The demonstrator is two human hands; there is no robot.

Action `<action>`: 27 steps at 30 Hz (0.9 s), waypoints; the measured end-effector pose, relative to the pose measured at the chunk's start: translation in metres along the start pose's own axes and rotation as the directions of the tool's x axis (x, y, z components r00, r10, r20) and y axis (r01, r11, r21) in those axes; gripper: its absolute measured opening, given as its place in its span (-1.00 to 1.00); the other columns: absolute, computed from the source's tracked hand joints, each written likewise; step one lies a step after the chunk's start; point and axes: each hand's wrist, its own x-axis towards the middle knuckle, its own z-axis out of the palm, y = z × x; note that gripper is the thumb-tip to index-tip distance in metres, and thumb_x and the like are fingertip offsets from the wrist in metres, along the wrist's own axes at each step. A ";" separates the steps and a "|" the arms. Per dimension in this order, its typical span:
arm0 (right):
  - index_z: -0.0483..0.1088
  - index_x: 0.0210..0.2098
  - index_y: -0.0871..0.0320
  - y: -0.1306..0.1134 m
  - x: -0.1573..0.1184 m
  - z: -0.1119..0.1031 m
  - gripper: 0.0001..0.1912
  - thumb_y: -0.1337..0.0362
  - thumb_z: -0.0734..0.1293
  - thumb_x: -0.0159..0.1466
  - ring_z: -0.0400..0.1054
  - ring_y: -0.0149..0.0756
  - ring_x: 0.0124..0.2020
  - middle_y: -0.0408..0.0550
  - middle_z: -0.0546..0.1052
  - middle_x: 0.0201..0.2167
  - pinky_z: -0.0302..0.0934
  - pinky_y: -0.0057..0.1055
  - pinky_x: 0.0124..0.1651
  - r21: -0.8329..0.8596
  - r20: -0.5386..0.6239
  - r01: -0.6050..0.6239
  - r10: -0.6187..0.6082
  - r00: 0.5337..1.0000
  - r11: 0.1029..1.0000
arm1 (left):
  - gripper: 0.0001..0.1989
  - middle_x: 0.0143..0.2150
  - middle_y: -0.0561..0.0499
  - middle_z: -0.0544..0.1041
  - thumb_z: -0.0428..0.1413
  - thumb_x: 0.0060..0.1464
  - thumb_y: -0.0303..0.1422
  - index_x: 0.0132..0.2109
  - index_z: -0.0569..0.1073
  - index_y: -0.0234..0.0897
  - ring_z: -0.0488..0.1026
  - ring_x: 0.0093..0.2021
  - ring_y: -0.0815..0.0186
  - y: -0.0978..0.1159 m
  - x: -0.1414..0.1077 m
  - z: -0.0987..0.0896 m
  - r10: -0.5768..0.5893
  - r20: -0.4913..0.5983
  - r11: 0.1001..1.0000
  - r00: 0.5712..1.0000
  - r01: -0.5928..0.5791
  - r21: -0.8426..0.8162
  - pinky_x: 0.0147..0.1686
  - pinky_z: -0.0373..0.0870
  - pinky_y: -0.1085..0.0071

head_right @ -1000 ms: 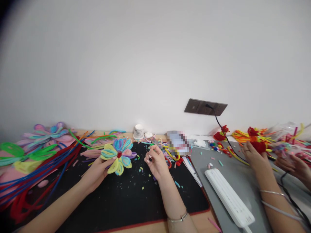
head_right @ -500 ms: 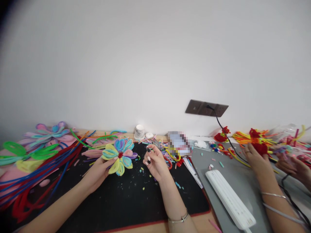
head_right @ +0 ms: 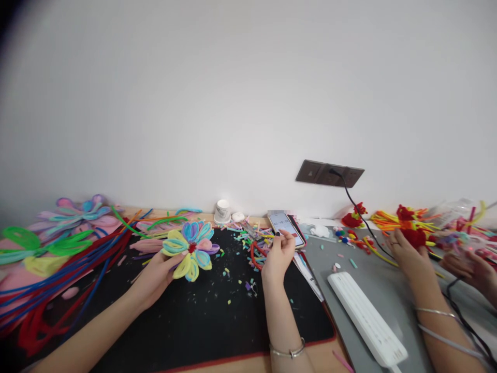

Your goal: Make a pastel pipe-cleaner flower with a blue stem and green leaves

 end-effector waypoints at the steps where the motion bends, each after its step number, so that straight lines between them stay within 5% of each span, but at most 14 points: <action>1: 0.31 -0.28 0.07 0.001 0.001 -0.001 -0.78 0.38 0.29 0.05 0.19 -0.41 -0.48 -0.22 0.31 -0.47 0.12 -0.48 -0.41 -0.119 0.022 0.066 -0.063 0.998 0.991 | -0.65 -0.23 -0.04 0.55 0.29 -0.22 -0.35 -0.22 0.43 -0.28 0.48 -0.16 0.14 -0.001 0.000 -0.001 0.000 0.011 1.000 1.000 0.000 0.002 -0.26 0.43 0.33; 6: 0.44 -0.51 0.13 0.003 -0.004 0.003 -0.96 0.31 0.34 0.03 0.19 -0.09 -0.01 0.03 0.38 -0.11 0.03 -0.17 0.04 -0.507 0.385 0.355 -0.162 0.909 0.785 | -0.64 -0.20 -0.06 0.56 0.29 -0.19 -0.32 -0.17 0.45 -0.28 0.49 -0.18 0.14 -0.002 -0.002 -0.002 -0.019 0.097 1.000 0.995 0.018 0.005 -0.24 0.41 0.31; 9: 0.37 -0.66 0.13 0.002 -0.014 0.009 -0.79 0.29 0.31 0.10 0.24 -0.09 -0.05 0.01 0.43 -0.20 0.05 -0.14 0.04 -0.477 0.519 0.376 -0.090 0.850 0.795 | -0.62 -0.17 -0.08 0.56 0.28 -0.19 -0.32 -0.15 0.47 -0.28 0.50 -0.18 0.12 -0.003 -0.005 -0.001 -0.032 0.174 0.999 0.984 0.028 0.028 -0.23 0.41 0.29; 12: 0.43 -0.49 0.11 0.001 -0.025 0.014 -0.83 0.26 0.25 0.18 0.31 -0.19 -0.24 -0.04 0.45 -0.33 0.18 -0.25 -0.18 -0.385 0.626 0.272 0.033 0.779 0.882 | -0.65 -0.17 -0.10 0.57 0.28 -0.19 -0.31 -0.18 0.48 -0.28 0.50 -0.18 0.10 -0.005 -0.007 0.000 -0.047 0.231 0.997 0.972 0.032 0.068 -0.20 0.40 0.28; 17: 0.40 -0.39 0.11 0.001 -0.041 0.021 -0.94 0.34 0.32 0.10 0.29 -0.29 -0.33 -0.06 0.43 -0.28 0.16 -0.42 -0.38 -0.328 0.703 0.230 0.074 0.707 0.916 | -0.63 -0.15 -0.11 0.56 0.28 -0.17 -0.29 -0.16 0.49 -0.28 0.47 -0.12 0.07 -0.010 -0.006 -0.002 -0.023 0.251 0.991 0.968 -0.012 0.137 -0.14 0.38 0.23; 27: 0.27 -0.56 0.11 -0.002 -0.049 0.022 -0.85 0.38 0.35 0.06 0.29 -0.24 -0.22 -0.05 0.40 -0.22 0.15 -0.35 -0.26 -0.322 0.733 0.350 -0.002 0.680 0.880 | -0.61 -0.18 -0.10 0.57 0.27 -0.17 -0.29 -0.12 0.49 -0.27 0.47 -0.14 0.08 -0.012 -0.004 -0.003 -0.022 0.263 0.982 0.964 -0.028 0.184 -0.13 0.36 0.24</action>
